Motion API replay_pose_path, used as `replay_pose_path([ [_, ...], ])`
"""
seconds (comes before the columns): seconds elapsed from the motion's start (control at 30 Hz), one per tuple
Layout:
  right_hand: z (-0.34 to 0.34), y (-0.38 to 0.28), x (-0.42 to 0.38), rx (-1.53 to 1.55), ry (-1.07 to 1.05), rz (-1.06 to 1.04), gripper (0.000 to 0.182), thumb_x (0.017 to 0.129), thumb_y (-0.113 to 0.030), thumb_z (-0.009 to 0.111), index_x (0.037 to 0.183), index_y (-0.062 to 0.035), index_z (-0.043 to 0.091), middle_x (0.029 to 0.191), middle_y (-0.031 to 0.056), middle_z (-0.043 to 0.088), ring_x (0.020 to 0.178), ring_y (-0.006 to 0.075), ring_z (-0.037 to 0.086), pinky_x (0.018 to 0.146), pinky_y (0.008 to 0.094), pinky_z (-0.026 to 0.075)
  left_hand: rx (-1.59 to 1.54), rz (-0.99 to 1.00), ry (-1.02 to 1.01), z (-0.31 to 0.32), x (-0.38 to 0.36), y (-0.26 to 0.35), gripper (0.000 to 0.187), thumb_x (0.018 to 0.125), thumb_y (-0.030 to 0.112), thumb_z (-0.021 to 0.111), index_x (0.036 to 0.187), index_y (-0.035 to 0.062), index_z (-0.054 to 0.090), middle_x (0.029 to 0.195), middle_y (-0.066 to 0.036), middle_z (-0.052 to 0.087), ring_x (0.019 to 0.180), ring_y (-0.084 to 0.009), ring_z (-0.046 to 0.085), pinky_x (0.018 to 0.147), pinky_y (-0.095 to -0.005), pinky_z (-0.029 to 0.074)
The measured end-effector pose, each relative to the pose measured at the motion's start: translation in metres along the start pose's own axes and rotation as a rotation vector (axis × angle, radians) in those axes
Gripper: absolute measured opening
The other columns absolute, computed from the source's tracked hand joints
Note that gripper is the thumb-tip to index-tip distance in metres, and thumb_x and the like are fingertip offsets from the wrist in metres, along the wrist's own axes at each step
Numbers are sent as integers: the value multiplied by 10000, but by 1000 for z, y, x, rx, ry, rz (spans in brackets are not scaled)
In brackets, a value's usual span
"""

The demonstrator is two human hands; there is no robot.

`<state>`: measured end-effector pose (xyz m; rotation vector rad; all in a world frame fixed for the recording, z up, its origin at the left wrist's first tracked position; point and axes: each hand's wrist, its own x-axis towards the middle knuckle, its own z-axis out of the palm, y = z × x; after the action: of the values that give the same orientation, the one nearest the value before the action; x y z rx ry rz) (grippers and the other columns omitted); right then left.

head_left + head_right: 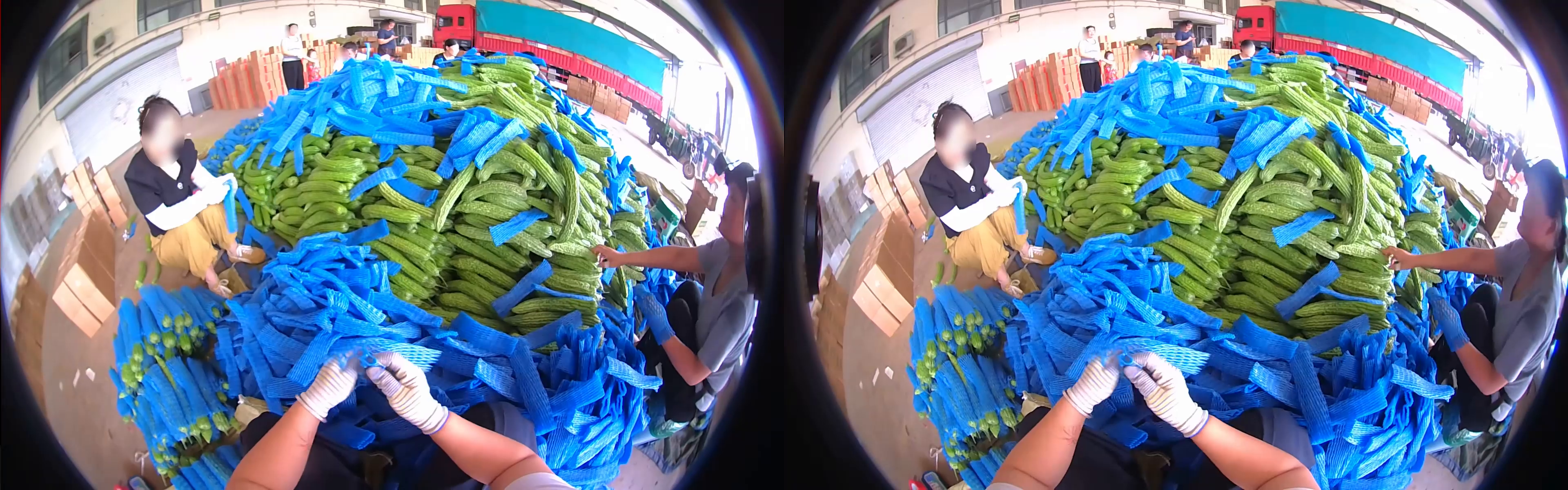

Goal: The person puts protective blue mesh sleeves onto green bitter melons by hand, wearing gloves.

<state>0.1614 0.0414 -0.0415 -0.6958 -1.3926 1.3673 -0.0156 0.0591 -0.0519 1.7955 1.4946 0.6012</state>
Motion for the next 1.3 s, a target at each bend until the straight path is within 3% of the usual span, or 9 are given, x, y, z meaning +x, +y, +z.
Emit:
replay_pose_path([
  [0.2,12,-4,-14,-184,-334,-65,123,928,-129,584,1010,-41,610,817,53,616,765,108,587,713,261,487,453,517,0,3,8,-13,450,881,285,496,1275,71,528,1261,-170,555,1173,-314,526,1022,-397,398],
  [0.27,19,-2,-15,-271,-504,-68,159,925,-137,593,1053,-45,605,867,41,620,809,93,578,751,258,485,14,272,-102,-6,8,-6,415,867,134,490,1272,58,536,1291,-147,544,1183,-289,524,1037,-381,385],
  [0.4,20,7,-15,190,-582,304,200,927,-99,589,1117,-36,592,952,-14,615,887,63,549,808,239,468,451,517,105,-19,-5,22,392,854,138,533,1233,44,570,1267,-138,566,1187,-258,529,1039,-346,383],
  [0.73,25,-11,-22,-4,-804,75,159,923,-92,587,1059,-17,623,991,66,655,941,149,609,860,294,472,117,348,144,-17,-8,42,456,849,167,523,1290,52,514,1301,-130,540,1218,-262,500,1075,-400,344],
  [0.8,33,-6,-26,-55,-723,44,147,906,-141,605,1013,-41,604,887,70,629,843,149,600,779,289,479,214,330,159,-24,-4,55,469,848,173,521,1302,53,503,1308,-128,535,1224,-263,494,1082,-411,336],
  [0.87,34,-4,-24,-132,-782,39,116,891,-137,607,963,-45,601,805,90,613,763,171,602,698,316,482,1337,589,197,-24,6,35,454,884,196,476,1314,49,478,1357,-116,493,1261,-270,456,1110,-431,280],
  [1.13,-4,-48,-3,-461,-694,-89,194,859,-176,635,1023,-73,638,881,137,661,805,283,647,713,359,504,1624,414,-52,-1,49,-32,441,923,192,390,1351,93,433,1454,-71,378,1393,-287,263,1159,-499,141],
  [1.2,-45,-64,13,-491,-523,-188,263,889,-225,625,1075,-41,629,1017,140,661,892,282,648,815,344,514,1097,545,174,-4,31,-37,468,914,174,383,1373,83,407,1472,-105,345,1392,-329,248,1167,-534,106],
  [1.3,-102,-59,30,-548,-220,-68,305,846,-239,639,1071,-35,619,983,155,649,924,320,628,812,371,505,1718,505,31,4,21,0,440,923,181,384,1350,85,425,1474,-121,335,1396,-343,229,1173,-527,104],
])
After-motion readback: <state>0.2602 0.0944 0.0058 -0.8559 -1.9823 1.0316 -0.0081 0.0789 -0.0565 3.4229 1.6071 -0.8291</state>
